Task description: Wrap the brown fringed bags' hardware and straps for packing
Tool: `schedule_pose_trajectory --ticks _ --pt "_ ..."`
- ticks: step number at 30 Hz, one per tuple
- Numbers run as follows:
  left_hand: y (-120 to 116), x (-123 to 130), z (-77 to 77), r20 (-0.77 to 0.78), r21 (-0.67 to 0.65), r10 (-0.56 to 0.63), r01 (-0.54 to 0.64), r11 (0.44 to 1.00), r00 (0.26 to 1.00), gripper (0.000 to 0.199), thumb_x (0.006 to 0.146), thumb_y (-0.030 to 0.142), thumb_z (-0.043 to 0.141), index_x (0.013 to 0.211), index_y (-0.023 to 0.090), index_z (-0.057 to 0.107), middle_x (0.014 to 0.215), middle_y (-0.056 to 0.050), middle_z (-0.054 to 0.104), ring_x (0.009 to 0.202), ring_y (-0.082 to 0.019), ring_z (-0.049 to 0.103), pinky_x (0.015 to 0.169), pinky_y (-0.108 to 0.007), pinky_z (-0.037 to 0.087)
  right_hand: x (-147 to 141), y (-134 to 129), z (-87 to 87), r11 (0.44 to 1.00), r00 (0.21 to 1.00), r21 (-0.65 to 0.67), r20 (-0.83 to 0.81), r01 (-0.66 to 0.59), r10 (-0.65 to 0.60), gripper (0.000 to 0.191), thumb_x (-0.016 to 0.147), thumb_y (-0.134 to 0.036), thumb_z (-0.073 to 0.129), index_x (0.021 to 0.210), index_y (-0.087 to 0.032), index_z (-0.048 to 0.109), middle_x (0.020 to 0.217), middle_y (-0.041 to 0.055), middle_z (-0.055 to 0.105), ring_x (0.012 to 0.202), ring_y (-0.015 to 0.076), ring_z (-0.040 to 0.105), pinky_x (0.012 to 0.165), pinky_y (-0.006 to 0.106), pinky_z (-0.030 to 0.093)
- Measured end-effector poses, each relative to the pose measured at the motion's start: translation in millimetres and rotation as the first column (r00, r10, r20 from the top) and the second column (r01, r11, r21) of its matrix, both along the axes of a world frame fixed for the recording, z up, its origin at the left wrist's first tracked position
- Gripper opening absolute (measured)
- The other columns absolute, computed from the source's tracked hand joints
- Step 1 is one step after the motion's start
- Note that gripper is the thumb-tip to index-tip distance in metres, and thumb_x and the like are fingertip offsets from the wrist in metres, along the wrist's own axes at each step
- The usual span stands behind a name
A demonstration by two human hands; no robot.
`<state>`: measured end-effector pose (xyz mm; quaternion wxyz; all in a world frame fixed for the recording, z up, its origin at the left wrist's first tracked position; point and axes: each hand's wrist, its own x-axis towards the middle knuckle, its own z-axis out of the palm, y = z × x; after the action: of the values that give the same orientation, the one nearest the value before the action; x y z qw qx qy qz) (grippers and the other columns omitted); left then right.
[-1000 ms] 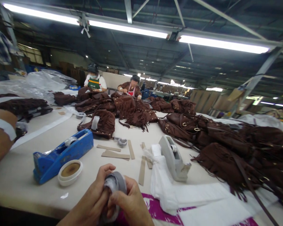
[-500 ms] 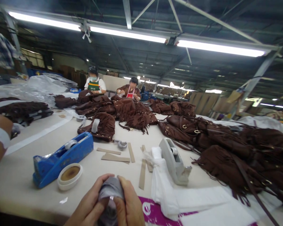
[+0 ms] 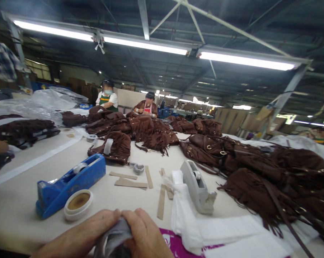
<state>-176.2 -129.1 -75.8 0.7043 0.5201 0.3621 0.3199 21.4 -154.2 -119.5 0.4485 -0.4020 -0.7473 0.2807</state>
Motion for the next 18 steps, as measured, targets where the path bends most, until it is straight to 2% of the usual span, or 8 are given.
schedule_pose_trajectory --ticks 3,5,7,9,13,15,18 --pt "-2 10 -8.2 0.233 -0.111 -0.191 0.221 0.969 0.954 0.043 0.087 0.052 0.058 0.086 0.011 0.072 0.082 -0.007 0.067 0.077 -0.019 0.057 0.072 -0.027 0.043 5 1 -3.1 0.998 0.998 -0.011 0.011 0.061 -0.061 0.038 0.095 -0.037 0.052 0.131 -0.030 0.058 0.133 0.0065 0.059 0.124 0.0260 0.052 0.106 0.033 0.040" --pt "-4 16 -11.8 0.374 -0.119 -0.199 0.260 0.958 0.906 0.044 0.087 0.050 0.059 0.087 0.009 0.072 0.080 -0.008 0.065 0.073 -0.016 0.056 0.072 -0.026 0.041 6 6 1.0 0.998 0.997 -0.009 0.027 0.066 -0.066 0.039 0.097 -0.038 0.046 0.133 -0.028 0.057 0.130 0.0070 0.061 0.121 0.0246 0.054 0.104 0.033 0.043" --pt "-4 19 -13.6 0.420 -0.069 -0.167 0.214 0.974 0.892 0.040 0.086 0.047 0.061 0.091 0.009 0.073 0.084 -0.009 0.065 0.076 -0.017 0.056 0.075 -0.027 0.041 5 13 7.3 0.998 0.998 0.001 0.037 0.058 -0.058 0.040 0.098 -0.040 0.041 0.133 -0.025 0.055 0.121 0.0076 0.065 0.112 0.0227 0.060 0.098 0.032 0.047" --pt "-3 21 -14.1 0.400 0.021 -0.138 0.141 0.990 0.906 0.037 0.085 0.046 0.063 0.088 0.010 0.072 0.085 -0.008 0.064 0.080 -0.019 0.055 0.078 -0.028 0.040 1 20 12.9 0.998 0.998 0.008 0.016 0.063 -0.063 0.039 0.100 -0.042 0.037 0.129 -0.024 0.055 0.112 0.0074 0.067 0.101 0.0206 0.063 0.089 0.029 0.051" --pt "1 23 -14.9 0.422 0.114 -0.084 0.040 0.993 0.903 0.042 0.080 0.054 0.066 0.075 0.012 0.070 0.074 -0.006 0.060 0.073 -0.018 0.052 0.071 -0.027 0.039 -10 26 21.4 0.995 0.993 -0.065 -0.076 0.080 -0.085 0.040 0.100 -0.048 0.033 0.121 -0.023 0.056 0.095 0.0049 0.067 0.082 0.0178 0.063 0.076 0.027 0.052" --pt "3 22 -16.1 0.449 0.097 -0.053 0.010 0.995 0.892 0.043 0.077 0.054 0.070 0.072 0.012 0.070 0.072 -0.006 0.059 0.070 -0.017 0.051 0.069 -0.027 0.038 -10 27 27.6 0.990 0.994 -0.133 -0.100 0.037 -0.051 0.042 0.098 -0.053 0.037 0.119 -0.023 0.057 0.096 0.0044 0.066 0.085 0.0182 0.062 0.081 0.029 0.050" --pt "4 17 -18.0 0.472 0.059 -0.021 -0.008 0.998 0.882 0.042 0.074 0.053 0.073 0.071 0.011 0.070 0.072 -0.006 0.059 0.070 -0.016 0.050 0.070 -0.026 0.038 1 38 38.2 0.952 0.975 -0.263 -0.195 -0.156 0.105 0.054 0.092 -0.064 0.042 0.125 -0.023 0.056 0.112 0.0082 0.066 0.103 0.0227 0.062 0.094 0.036 0.047"
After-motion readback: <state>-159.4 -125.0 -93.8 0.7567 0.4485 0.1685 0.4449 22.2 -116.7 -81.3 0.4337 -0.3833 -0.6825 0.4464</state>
